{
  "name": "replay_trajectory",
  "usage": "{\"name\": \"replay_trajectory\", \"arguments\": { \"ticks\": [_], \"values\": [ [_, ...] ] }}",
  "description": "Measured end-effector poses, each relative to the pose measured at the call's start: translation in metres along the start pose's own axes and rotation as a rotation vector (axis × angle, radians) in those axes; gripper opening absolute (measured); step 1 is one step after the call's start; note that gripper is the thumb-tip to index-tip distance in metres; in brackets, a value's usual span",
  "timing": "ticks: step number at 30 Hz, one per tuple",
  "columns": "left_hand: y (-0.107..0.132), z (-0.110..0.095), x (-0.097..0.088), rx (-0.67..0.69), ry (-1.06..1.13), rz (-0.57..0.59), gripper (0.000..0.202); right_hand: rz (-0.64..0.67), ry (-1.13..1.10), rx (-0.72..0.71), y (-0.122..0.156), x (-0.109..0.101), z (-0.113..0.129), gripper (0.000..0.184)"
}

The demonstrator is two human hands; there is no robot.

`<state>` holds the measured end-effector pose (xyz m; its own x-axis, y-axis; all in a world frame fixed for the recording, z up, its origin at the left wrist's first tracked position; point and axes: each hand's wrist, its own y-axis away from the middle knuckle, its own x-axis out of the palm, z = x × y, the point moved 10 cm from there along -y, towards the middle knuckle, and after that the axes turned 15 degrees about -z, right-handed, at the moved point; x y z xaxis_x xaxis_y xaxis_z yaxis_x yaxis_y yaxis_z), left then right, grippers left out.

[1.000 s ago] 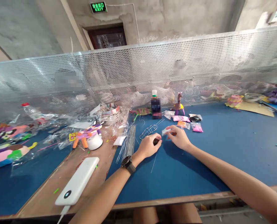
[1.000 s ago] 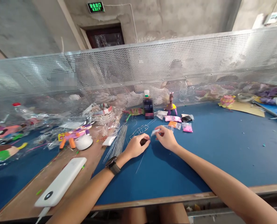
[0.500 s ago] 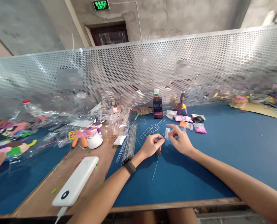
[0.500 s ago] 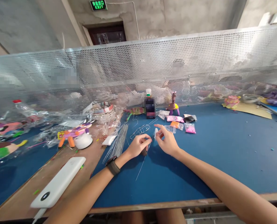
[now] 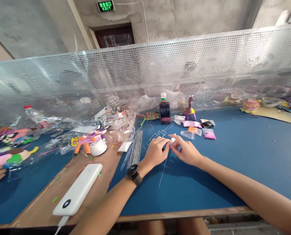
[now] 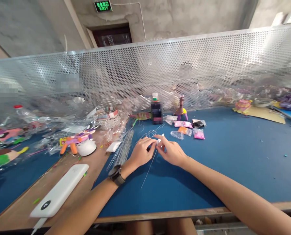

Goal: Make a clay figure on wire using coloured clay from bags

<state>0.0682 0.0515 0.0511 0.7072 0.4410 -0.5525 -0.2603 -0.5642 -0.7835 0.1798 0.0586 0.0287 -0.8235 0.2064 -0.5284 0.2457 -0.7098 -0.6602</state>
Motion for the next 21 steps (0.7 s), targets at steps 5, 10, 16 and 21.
{"name": "replay_trajectory", "arguments": {
  "ticks": [5, 10, 16, 21],
  "values": [
    [0.002, -0.0043, -0.0052, 0.0, 0.101, -0.009, 0.012, 0.037, 0.018, -0.037, 0.0012, 0.0018, 0.0018, 0.05],
    [0.0015, -0.0023, -0.0038, -0.046, 0.199, -0.023, 0.02, 0.048, 0.016, -0.02, -0.0014, -0.0008, -0.0026, 0.05],
    [-0.0012, 0.0043, -0.0062, -0.077, 0.202, -0.025, 0.024, 0.06, -0.003, -0.027, -0.0034, -0.0017, -0.0024, 0.043],
    [-0.0008, 0.0024, -0.008, -0.019, 0.046, -0.078, 0.018, -0.054, -0.037, 0.036, -0.0034, -0.0023, -0.0032, 0.029]
  ]
}}
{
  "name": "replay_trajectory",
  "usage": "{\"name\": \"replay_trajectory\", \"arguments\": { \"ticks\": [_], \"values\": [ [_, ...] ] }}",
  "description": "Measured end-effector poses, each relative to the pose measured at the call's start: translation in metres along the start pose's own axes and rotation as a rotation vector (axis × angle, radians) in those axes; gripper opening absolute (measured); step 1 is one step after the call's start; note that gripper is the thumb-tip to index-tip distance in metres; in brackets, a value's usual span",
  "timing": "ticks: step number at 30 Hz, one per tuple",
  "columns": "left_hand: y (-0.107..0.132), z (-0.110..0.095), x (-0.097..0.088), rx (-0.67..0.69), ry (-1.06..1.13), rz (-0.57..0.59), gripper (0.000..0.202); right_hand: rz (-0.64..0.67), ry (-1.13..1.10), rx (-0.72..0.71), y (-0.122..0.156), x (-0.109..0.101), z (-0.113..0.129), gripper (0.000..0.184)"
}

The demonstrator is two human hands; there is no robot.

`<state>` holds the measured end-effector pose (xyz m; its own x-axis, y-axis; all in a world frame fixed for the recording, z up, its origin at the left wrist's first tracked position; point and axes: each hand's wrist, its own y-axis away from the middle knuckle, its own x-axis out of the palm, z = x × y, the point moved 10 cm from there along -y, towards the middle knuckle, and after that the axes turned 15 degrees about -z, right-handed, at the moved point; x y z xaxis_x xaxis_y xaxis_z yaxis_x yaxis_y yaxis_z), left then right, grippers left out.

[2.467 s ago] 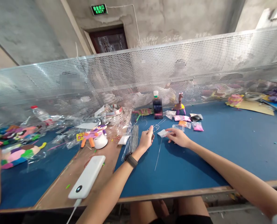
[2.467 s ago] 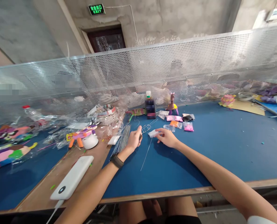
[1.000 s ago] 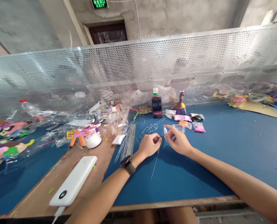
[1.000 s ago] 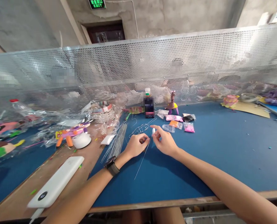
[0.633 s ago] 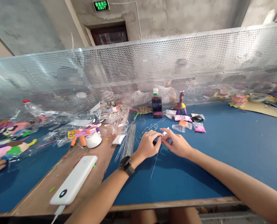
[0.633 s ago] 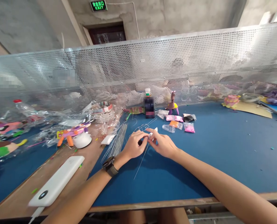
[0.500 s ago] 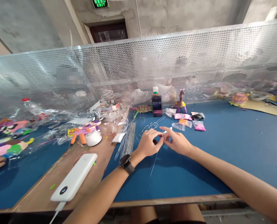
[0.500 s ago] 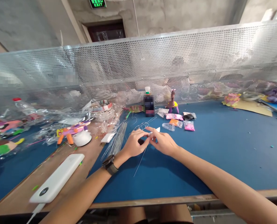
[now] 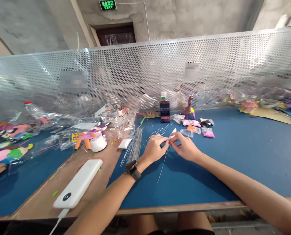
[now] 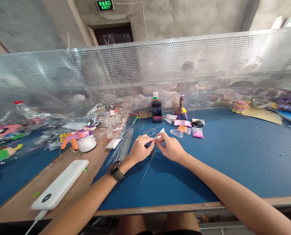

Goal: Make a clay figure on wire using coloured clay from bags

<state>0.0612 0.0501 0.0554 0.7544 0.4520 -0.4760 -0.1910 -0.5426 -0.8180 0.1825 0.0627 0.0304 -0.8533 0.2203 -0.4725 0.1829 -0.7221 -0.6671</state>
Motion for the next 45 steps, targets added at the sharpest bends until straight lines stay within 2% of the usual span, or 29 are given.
{"name": "replay_trajectory", "arguments": {
  "ticks": [3, 5, 8, 11, 15, 22, 27, 30, 32, 37, 41, 45],
  "values": [
    [0.001, -0.002, -0.001, -0.015, 0.002, -0.037, 0.015, -0.104, 0.021, 0.057, 0.001, -0.005, -0.003, 0.028],
    [0.001, -0.002, -0.003, -0.041, 0.02, -0.073, 0.012, -0.125, 0.123, 0.048, 0.001, -0.008, -0.003, 0.023],
    [0.002, -0.001, -0.005, -0.072, 0.027, -0.103, 0.01, -0.022, 0.335, -0.098, 0.002, -0.001, 0.006, 0.012],
    [0.005, 0.002, -0.001, -0.102, -0.005, -0.071, 0.009, 0.106, 0.455, -0.231, 0.005, 0.012, 0.012, 0.023],
    [0.008, 0.003, 0.007, -0.099, -0.068, 0.018, 0.005, 0.14, 0.52, -0.275, 0.006, 0.016, 0.014, 0.026],
    [0.008, -0.009, 0.009, 0.016, -0.195, 0.07, 0.015, 0.155, 0.476, -0.274, 0.004, 0.013, 0.015, 0.023],
    [0.011, -0.007, 0.014, 0.009, -0.232, 0.132, 0.002, 0.207, 0.418, -0.244, 0.006, 0.016, 0.012, 0.019],
    [0.012, -0.008, 0.016, 0.019, -0.244, 0.141, 0.01, 0.212, 0.335, -0.175, 0.006, 0.016, 0.009, 0.017],
    [0.012, -0.01, 0.016, 0.038, -0.247, 0.139, 0.017, 0.199, 0.282, -0.139, 0.005, 0.014, 0.007, 0.016],
    [0.01, -0.015, 0.015, 0.105, -0.266, 0.132, 0.015, 0.139, 0.217, -0.112, 0.001, 0.007, 0.004, 0.017],
    [0.011, -0.017, 0.018, 0.13, -0.235, 0.202, 0.012, 0.119, 0.172, -0.153, 0.0, 0.005, 0.008, 0.016],
    [0.011, -0.017, 0.017, 0.149, -0.183, 0.214, 0.019, 0.078, 0.178, -0.194, -0.001, -0.001, 0.013, 0.015]
  ]
}}
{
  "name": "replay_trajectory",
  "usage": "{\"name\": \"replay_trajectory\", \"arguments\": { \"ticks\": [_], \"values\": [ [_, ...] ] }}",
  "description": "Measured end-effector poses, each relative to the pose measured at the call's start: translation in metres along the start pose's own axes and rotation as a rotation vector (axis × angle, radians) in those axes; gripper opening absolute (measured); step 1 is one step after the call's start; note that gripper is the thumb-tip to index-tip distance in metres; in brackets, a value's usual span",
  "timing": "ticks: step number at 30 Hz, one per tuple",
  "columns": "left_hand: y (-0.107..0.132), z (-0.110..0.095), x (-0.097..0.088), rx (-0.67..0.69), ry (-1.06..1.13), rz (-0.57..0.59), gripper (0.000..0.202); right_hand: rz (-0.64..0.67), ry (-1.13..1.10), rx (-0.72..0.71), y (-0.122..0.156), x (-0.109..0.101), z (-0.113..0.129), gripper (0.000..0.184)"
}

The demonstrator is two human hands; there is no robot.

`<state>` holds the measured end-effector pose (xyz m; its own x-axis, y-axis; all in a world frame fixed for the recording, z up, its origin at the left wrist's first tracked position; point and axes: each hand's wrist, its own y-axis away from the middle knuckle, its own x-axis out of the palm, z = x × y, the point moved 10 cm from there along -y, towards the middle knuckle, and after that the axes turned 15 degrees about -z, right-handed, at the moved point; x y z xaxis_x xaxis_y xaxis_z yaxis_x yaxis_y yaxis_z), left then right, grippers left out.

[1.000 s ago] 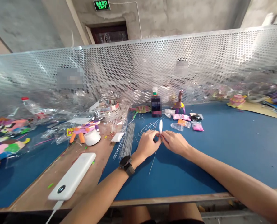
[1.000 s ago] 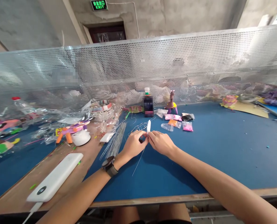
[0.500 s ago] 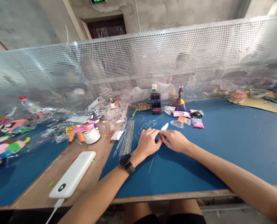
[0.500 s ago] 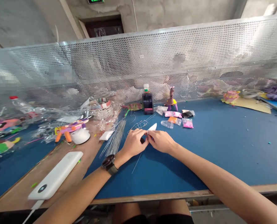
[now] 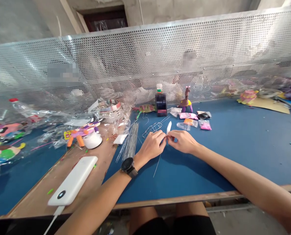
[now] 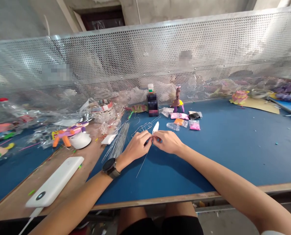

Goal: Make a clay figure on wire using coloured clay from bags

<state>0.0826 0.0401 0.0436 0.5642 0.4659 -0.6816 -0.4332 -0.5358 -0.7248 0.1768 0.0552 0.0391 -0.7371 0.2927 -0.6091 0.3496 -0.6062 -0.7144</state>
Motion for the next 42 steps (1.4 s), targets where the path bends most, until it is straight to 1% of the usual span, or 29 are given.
{"name": "replay_trajectory", "arguments": {
  "ticks": [4, 11, 15, 17, 20, 23, 25, 27, 29, 32, 34, 36, 37, 38, 40, 42],
  "values": [
    [-0.001, 0.0, 0.0, 0.017, 0.063, -0.009, 0.02, 0.019, 0.004, -0.033, 0.0, 0.0, 0.004, 0.016],
    [-0.006, 0.011, -0.001, -0.071, 0.123, -0.053, 0.024, -0.011, 0.098, 0.019, -0.004, 0.002, -0.001, 0.019],
    [-0.008, 0.024, -0.005, -0.158, 0.153, -0.121, 0.026, -0.063, 0.162, 0.043, -0.008, -0.006, -0.01, 0.02],
    [-0.008, 0.027, -0.006, -0.175, 0.156, -0.129, 0.027, -0.086, 0.168, 0.055, -0.01, -0.011, -0.012, 0.02],
    [-0.007, 0.027, -0.005, -0.185, 0.143, -0.114, 0.024, -0.1, 0.121, 0.082, -0.009, -0.015, -0.014, 0.02],
    [-0.005, 0.024, -0.006, -0.171, 0.121, -0.109, 0.02, -0.087, 0.007, 0.124, -0.006, -0.01, -0.015, 0.028],
    [-0.004, 0.02, -0.005, -0.144, 0.11, -0.099, 0.019, -0.1, -0.071, 0.181, -0.005, -0.006, -0.02, 0.029],
    [-0.003, 0.017, -0.003, -0.126, 0.105, -0.093, 0.02, -0.14, -0.141, 0.245, -0.004, -0.006, -0.026, 0.026],
    [-0.003, 0.016, -0.004, -0.136, 0.105, -0.11, 0.02, -0.188, -0.205, 0.286, -0.003, -0.007, -0.029, 0.022],
    [-0.003, 0.02, -0.006, -0.185, 0.151, -0.155, 0.021, -0.223, -0.265, 0.294, -0.003, -0.01, -0.028, 0.011],
    [-0.003, 0.023, -0.008, -0.214, 0.235, -0.18, 0.02, -0.223, -0.275, 0.302, -0.003, -0.012, -0.029, 0.007],
    [-0.002, 0.032, -0.011, -0.273, 0.327, -0.224, 0.014, -0.218, -0.279, 0.324, -0.002, -0.012, -0.032, 0.01],
    [-0.001, 0.041, -0.012, -0.328, 0.364, -0.256, 0.012, -0.215, -0.289, 0.339, -0.002, -0.012, -0.034, 0.012],
    [0.001, 0.051, -0.013, -0.399, 0.396, -0.287, 0.014, -0.21, -0.308, 0.353, -0.002, -0.011, -0.037, 0.014],
    [0.008, 0.07, -0.008, -0.556, 0.458, -0.313, 0.025, -0.194, -0.363, 0.383, -0.001, -0.009, -0.04, 0.018],
    [0.015, 0.083, 0.003, -0.683, 0.539, -0.282, 0.037, -0.17, -0.42, 0.412, 0.0, -0.005, -0.041, 0.02]
  ]
}}
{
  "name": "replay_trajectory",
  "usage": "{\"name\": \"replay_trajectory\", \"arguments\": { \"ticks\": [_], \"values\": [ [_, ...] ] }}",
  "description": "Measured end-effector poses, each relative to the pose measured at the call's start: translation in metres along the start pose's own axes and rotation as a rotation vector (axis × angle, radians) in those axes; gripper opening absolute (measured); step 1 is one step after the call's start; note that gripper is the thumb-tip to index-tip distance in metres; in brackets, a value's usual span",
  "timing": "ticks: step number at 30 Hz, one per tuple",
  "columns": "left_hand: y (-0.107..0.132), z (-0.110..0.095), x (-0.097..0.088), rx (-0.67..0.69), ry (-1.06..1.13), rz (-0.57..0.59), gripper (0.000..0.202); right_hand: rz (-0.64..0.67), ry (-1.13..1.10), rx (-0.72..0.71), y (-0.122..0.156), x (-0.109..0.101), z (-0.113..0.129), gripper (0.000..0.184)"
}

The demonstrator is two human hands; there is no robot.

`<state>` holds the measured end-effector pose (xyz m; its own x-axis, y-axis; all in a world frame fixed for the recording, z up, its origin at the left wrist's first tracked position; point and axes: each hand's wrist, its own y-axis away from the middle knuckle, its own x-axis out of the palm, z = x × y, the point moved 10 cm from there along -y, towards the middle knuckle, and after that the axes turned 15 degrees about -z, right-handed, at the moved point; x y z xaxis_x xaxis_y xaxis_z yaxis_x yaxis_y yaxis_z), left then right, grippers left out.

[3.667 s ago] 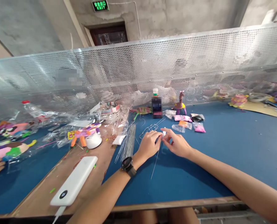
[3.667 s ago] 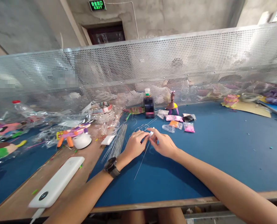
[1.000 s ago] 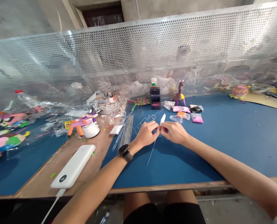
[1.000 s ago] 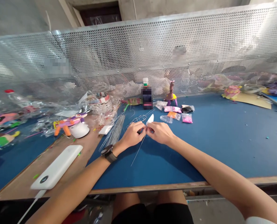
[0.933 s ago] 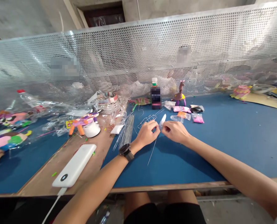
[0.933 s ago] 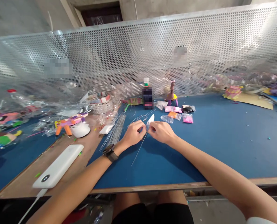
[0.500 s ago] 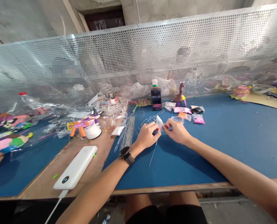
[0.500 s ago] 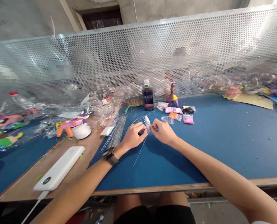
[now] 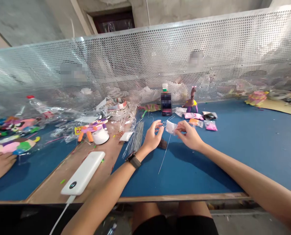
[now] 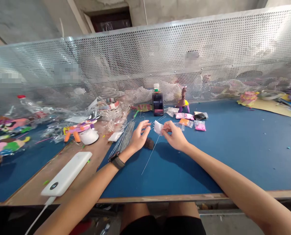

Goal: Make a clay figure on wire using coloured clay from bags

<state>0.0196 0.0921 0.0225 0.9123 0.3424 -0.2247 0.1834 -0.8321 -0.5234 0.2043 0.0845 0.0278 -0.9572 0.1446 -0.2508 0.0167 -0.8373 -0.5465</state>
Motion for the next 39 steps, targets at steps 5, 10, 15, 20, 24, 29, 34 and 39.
{"name": "replay_trajectory", "arguments": {
  "ticks": [5, 10, 15, 20, 24, 29, 34, 39],
  "values": [
    [0.005, 0.015, 0.019, -0.169, 0.214, 0.146, 0.049, 0.043, -0.029, 0.034, 0.005, 0.005, 0.002, 0.02],
    [0.002, 0.008, 0.02, -0.137, 0.331, 0.144, 0.046, -0.029, -0.042, 0.06, 0.002, -0.003, 0.002, 0.021],
    [0.002, 0.012, 0.02, -0.173, 0.37, 0.142, 0.048, -0.009, -0.141, 0.217, -0.001, -0.003, -0.012, 0.034],
    [0.002, 0.01, 0.017, -0.175, 0.324, 0.141, 0.045, 0.068, -0.191, 0.354, 0.002, 0.004, -0.022, 0.04],
    [0.0, -0.002, 0.006, -0.088, 0.157, 0.099, 0.041, 0.1, -0.213, 0.417, 0.007, 0.01, -0.024, 0.041],
    [0.004, -0.014, -0.001, 0.004, -0.012, 0.049, 0.044, 0.113, -0.234, 0.417, 0.011, 0.016, -0.02, 0.035],
    [0.01, -0.013, 0.01, -0.024, 0.102, 0.089, 0.029, 0.057, -0.261, 0.479, 0.009, 0.011, -0.026, 0.031],
    [0.009, -0.005, 0.009, -0.09, 0.132, 0.082, 0.034, 0.067, -0.344, 0.486, 0.009, 0.012, -0.026, 0.039]
  ]
}}
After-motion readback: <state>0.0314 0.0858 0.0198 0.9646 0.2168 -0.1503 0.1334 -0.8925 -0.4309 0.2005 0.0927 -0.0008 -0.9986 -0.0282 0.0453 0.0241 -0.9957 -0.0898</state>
